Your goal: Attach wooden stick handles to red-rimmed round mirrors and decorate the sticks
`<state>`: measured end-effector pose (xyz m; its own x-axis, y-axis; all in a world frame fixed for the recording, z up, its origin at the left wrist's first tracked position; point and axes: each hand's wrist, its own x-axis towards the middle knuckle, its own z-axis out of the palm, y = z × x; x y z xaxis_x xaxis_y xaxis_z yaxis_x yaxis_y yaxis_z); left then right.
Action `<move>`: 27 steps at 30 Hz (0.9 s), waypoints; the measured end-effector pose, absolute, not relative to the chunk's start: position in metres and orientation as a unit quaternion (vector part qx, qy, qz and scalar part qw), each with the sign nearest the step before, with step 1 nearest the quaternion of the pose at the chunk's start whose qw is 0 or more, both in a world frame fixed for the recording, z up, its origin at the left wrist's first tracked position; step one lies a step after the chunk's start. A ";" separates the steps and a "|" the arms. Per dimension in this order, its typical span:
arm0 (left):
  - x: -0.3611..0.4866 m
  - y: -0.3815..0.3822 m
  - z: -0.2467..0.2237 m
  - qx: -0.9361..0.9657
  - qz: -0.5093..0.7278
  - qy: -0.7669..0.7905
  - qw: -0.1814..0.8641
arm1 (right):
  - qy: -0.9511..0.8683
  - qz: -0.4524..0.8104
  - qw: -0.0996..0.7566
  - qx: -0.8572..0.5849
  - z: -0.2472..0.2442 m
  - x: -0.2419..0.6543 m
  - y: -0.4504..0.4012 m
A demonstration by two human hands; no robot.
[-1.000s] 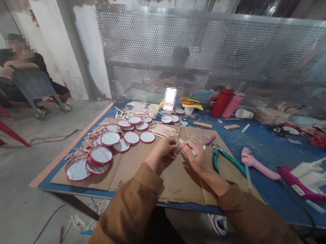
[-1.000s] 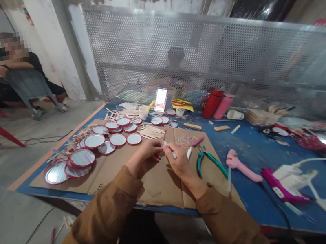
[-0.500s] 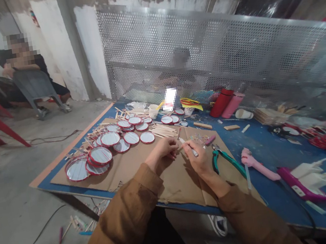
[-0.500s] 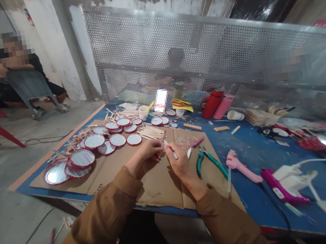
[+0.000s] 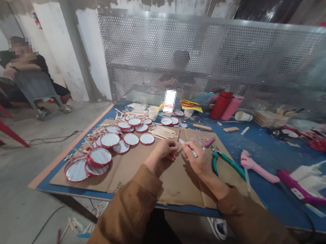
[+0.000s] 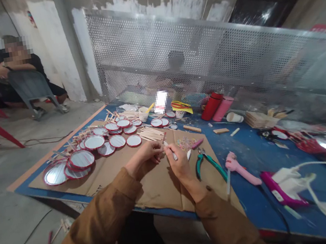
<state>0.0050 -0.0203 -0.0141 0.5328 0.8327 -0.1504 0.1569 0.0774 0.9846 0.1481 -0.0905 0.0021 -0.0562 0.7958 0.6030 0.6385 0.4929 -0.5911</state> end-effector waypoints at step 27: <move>0.004 -0.022 -0.013 0.617 0.281 0.406 0.613 | -0.730 0.080 0.459 -0.500 0.005 0.147 -0.093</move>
